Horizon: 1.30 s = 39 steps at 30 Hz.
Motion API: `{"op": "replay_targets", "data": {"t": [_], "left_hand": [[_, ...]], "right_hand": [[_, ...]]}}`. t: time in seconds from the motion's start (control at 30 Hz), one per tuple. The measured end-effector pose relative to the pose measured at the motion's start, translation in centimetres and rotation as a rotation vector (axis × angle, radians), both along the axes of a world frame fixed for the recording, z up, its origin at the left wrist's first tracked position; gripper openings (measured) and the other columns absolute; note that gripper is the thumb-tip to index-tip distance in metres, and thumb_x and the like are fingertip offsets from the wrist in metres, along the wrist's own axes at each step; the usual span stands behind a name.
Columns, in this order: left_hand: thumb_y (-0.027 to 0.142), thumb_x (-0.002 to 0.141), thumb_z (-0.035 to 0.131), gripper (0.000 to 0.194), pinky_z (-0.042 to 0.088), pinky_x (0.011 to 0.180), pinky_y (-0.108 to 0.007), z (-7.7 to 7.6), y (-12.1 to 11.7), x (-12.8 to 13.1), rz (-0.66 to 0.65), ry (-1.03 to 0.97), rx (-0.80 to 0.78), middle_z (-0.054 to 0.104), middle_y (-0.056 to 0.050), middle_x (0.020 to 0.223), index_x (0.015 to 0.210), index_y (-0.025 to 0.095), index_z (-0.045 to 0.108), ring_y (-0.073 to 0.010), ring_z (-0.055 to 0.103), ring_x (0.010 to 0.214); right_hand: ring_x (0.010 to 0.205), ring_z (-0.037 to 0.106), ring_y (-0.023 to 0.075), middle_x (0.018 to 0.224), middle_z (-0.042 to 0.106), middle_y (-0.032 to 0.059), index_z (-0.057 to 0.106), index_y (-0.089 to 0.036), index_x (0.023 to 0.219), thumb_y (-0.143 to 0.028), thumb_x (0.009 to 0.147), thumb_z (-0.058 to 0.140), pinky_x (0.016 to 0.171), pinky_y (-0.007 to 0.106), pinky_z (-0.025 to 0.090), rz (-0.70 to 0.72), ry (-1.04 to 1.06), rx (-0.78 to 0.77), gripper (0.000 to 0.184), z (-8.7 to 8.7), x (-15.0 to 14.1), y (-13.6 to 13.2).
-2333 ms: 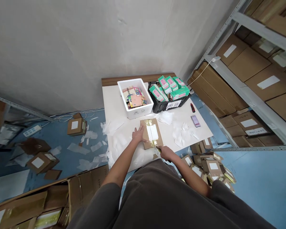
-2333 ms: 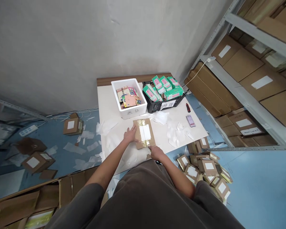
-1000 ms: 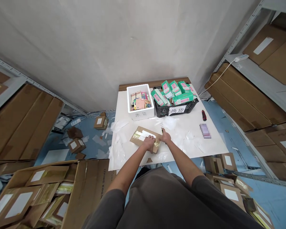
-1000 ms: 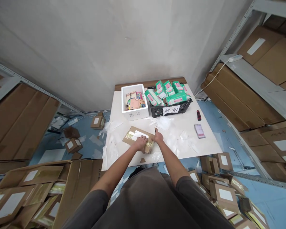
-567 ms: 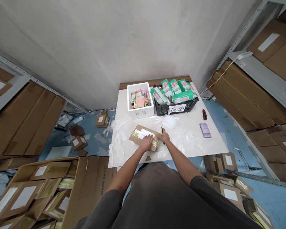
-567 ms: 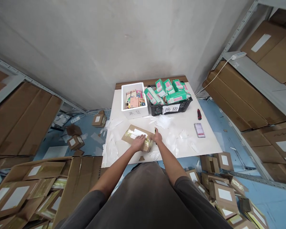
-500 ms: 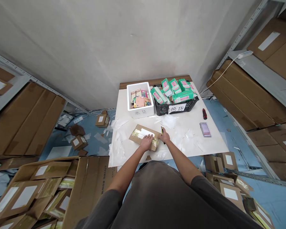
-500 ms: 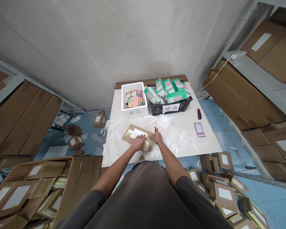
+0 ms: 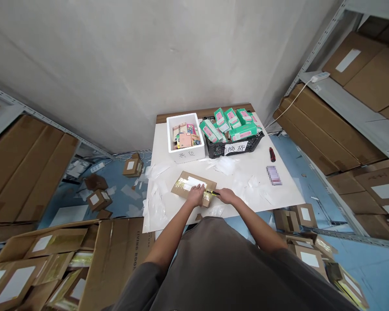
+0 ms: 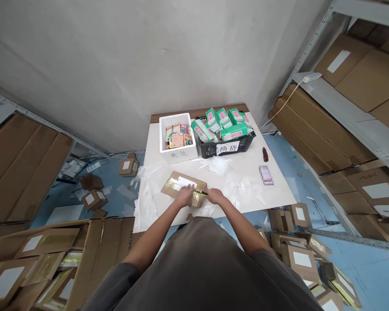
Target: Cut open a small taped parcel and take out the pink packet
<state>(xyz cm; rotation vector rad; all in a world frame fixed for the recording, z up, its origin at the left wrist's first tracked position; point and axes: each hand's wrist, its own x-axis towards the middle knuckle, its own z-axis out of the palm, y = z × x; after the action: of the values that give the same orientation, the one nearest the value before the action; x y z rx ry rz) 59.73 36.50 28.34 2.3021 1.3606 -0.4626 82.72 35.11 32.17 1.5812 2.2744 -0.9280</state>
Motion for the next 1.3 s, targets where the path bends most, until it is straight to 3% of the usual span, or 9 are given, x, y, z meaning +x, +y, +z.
{"op": "replay_targets", "data": {"t": [0.2,0.33,0.47,0.57,0.67,0.8,0.97,1.1,1.3], "left_hand": [[0.031,0.05,0.098,0.138,0.024,0.124,-0.043,0.2,0.2,0.1,-0.002,0.001,-0.017,0.046,-0.027,0.158,0.16,0.017,0.016,-0.035,0.03,0.156],[0.032,0.051,0.097,0.136,0.025,0.123,-0.041,0.0,0.1,-0.2,-0.012,-0.026,-0.001,0.046,-0.025,0.158,0.159,0.018,0.017,-0.0339,0.03,0.156],[0.032,0.052,0.096,0.132,0.025,0.123,-0.043,-0.2,-0.2,-0.6,-0.022,-0.043,0.02,0.046,-0.025,0.157,0.158,0.018,0.018,-0.0354,0.03,0.156],[0.033,0.053,0.095,0.129,0.026,0.122,-0.043,-0.2,-0.2,-0.7,-0.028,-0.056,0.024,0.046,-0.025,0.157,0.157,0.018,0.02,-0.0352,0.03,0.156],[0.036,0.053,0.096,0.127,0.03,0.12,-0.043,0.0,0.1,-0.7,-0.046,-0.043,0.028,0.05,-0.024,0.155,0.156,0.018,0.024,-0.0361,0.033,0.155],[0.038,0.051,0.097,0.125,0.029,0.122,-0.043,0.4,0.2,-0.6,-0.063,-0.021,0.018,0.047,-0.023,0.157,0.154,0.02,0.028,-0.037,0.034,0.154],[0.038,0.049,0.1,0.124,0.03,0.122,-0.044,0.9,-0.3,-0.7,-0.073,-0.04,0.04,0.042,-0.024,0.16,0.152,0.019,0.033,-0.0373,0.033,0.154],[0.036,0.051,0.099,0.108,0.032,0.121,-0.045,0.9,-0.4,-1.1,-0.112,-0.073,0.055,0.037,-0.018,0.165,0.143,0.024,0.045,-0.0369,0.034,0.154],[0.034,0.055,0.098,0.109,0.029,0.124,-0.048,0.0,-1.1,-2.0,-0.111,-0.129,0.083,0.036,-0.015,0.167,0.148,0.026,0.042,-0.0372,0.031,0.155]], "right_hand": [[0.112,0.071,0.0325,0.12,0.076,0.0119,0.072,-0.029,0.128,-0.02,0.091,0.066,0.084,0.035,0.052,0.059,-0.118,-0.038,0.039,0.5,-2.3,2.9],[0.11,0.071,0.0342,0.115,0.077,0.0117,0.076,-0.028,0.118,-0.014,0.084,0.07,0.085,0.037,0.052,0.039,-0.13,-0.049,0.037,0.5,-2.2,3.0],[0.102,0.074,0.0313,0.113,0.077,0.0092,0.075,-0.031,0.12,-0.017,0.088,0.066,0.081,0.035,0.054,0.005,-0.107,-0.073,0.036,0.8,-1.1,2.4],[0.075,0.074,0.0225,0.1,0.076,0.0073,0.072,-0.029,0.125,-0.025,0.093,0.064,0.07,0.03,0.054,-0.118,0.01,-0.214,0.033,0.9,-0.2,2.0],[0.049,0.061,0.0139,0.074,0.069,0.002,0.07,-0.024,0.125,-0.032,0.096,0.063,0.057,0.025,0.051,-0.279,0.169,-0.401,0.031,0.5,0.6,1.2],[0.041,0.051,0.0107,0.058,0.056,-0.0047,0.067,-0.022,0.124,-0.034,0.099,0.059,0.051,0.022,0.049,-0.438,0.317,-0.471,0.029,-0.8,1.0,-0.5],[0.043,0.056,0.0118,0.064,0.062,-0.0024,0.066,-0.023,0.128,-0.033,0.1,0.057,0.052,0.023,0.05,-0.474,0.331,-0.463,0.031,-1.2,0.4,-1.9],[0.051,0.066,0.0133,0.093,0.075,0.0039,0.066,-0.027,0.132,-0.031,0.101,0.054,0.061,0.025,0.051,-0.407,0.179,-0.295,0.033,-0.4,-0.7,-2.1],[0.103,0.074,0.0264,0.117,0.077,0.0076,0.067,-0.032,0.133,-0.029,0.101,0.054,0.078,0.028,0.05,-0.289,-0.009,-0.11,0.035,-0.4,-2.0,-2.6]]}}
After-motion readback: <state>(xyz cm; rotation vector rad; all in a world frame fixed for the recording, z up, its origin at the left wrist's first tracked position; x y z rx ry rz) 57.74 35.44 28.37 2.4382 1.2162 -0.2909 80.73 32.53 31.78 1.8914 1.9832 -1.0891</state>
